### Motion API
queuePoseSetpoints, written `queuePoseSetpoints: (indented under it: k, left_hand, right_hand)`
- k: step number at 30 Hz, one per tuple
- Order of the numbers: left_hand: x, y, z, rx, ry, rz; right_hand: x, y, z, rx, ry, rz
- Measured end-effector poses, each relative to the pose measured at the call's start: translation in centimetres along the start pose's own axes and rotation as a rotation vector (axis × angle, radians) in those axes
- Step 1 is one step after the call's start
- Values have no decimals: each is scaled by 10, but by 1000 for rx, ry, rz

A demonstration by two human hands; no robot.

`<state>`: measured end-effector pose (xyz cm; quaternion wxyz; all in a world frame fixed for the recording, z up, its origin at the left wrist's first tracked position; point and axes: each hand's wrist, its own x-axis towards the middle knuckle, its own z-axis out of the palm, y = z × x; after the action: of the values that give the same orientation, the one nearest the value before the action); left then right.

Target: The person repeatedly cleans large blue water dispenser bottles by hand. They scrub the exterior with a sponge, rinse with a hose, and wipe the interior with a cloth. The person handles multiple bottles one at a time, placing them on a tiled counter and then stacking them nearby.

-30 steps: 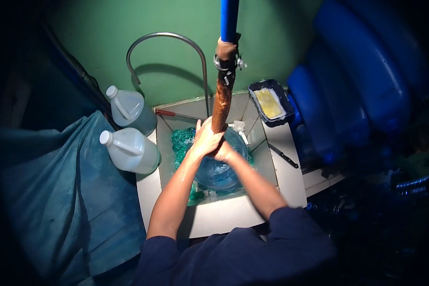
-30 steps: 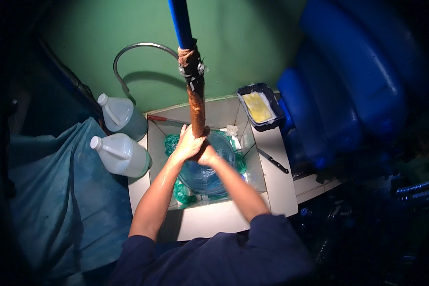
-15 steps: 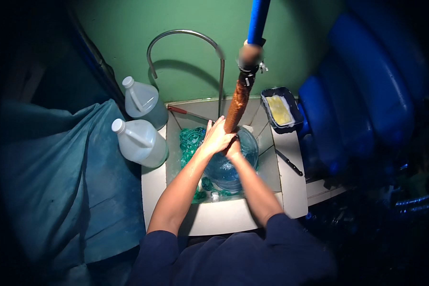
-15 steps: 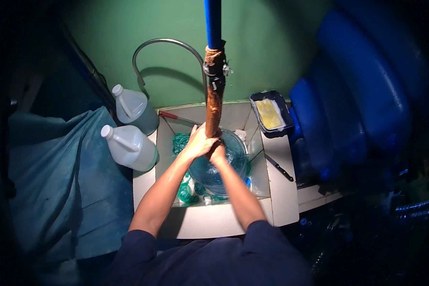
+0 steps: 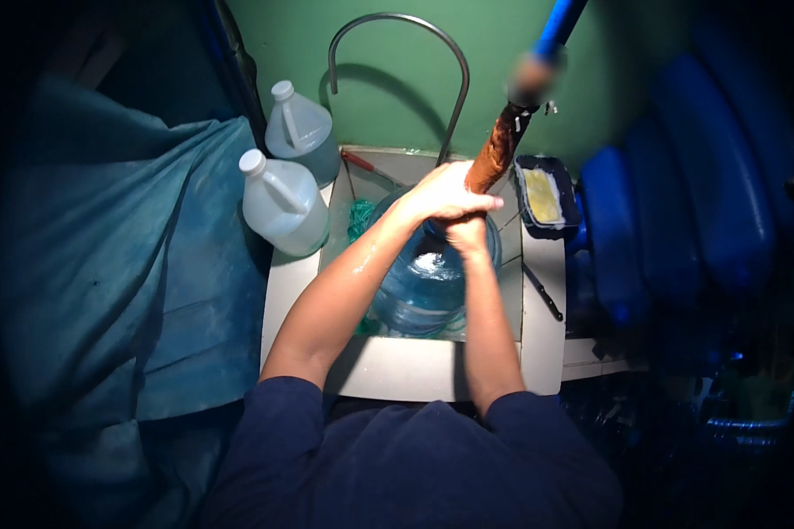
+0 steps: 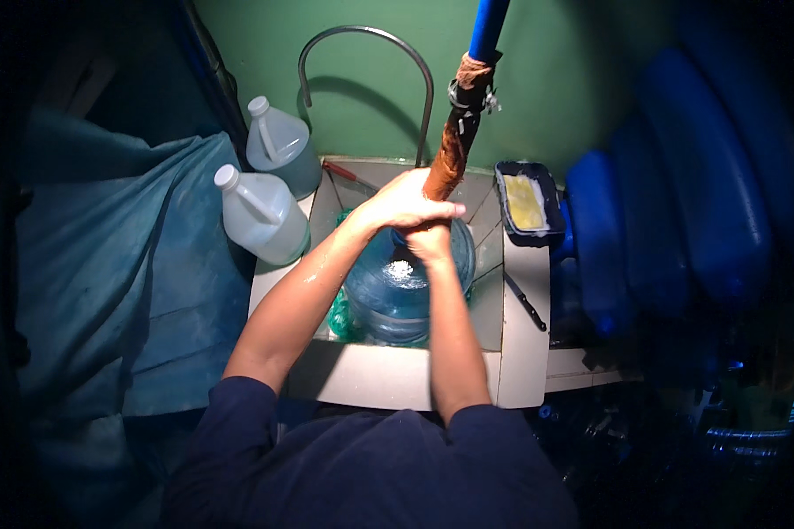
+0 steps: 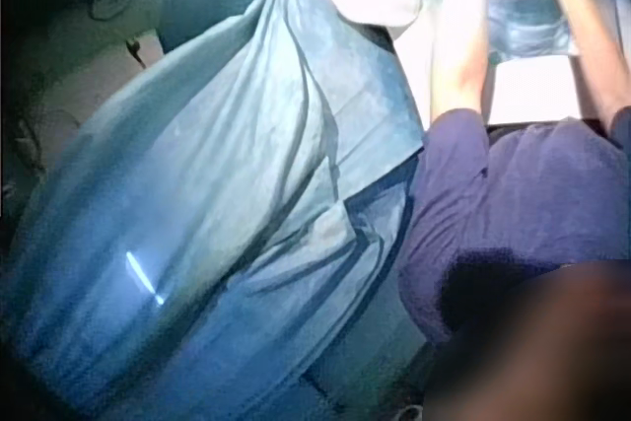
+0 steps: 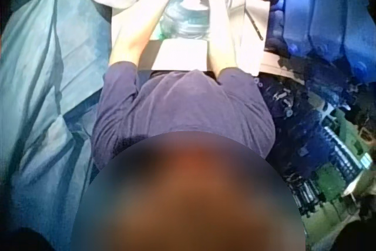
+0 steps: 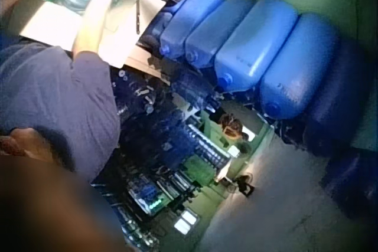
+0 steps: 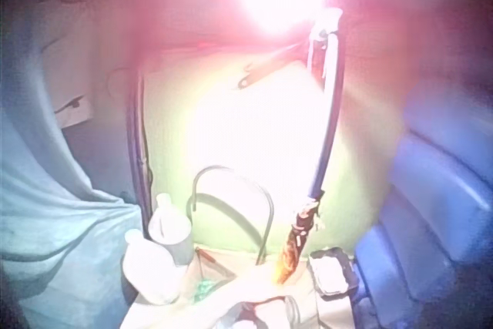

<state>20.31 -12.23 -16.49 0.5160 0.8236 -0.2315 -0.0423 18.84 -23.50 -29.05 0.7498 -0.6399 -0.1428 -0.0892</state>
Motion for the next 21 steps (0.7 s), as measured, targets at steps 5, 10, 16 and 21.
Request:
queuePoseSetpoints:
  k: [5, 10, 16, 21]
  left_hand:
    - [-11, -1, 10, 234, 127, -126]
    - [-13, 2, 15, 471, 323, 61]
    - [-21, 4, 11, 164, 271, -81]
    - [-22, -4, 13, 55, 230, -5]
  right_hand:
    - [5, 34, 20, 538, 210, 61]
    - [20, 36, -3, 17, 171, -53]
    - [27, -3, 8, 269, -8, -19]
    - [31, -10, 3, 521, 53, 100]
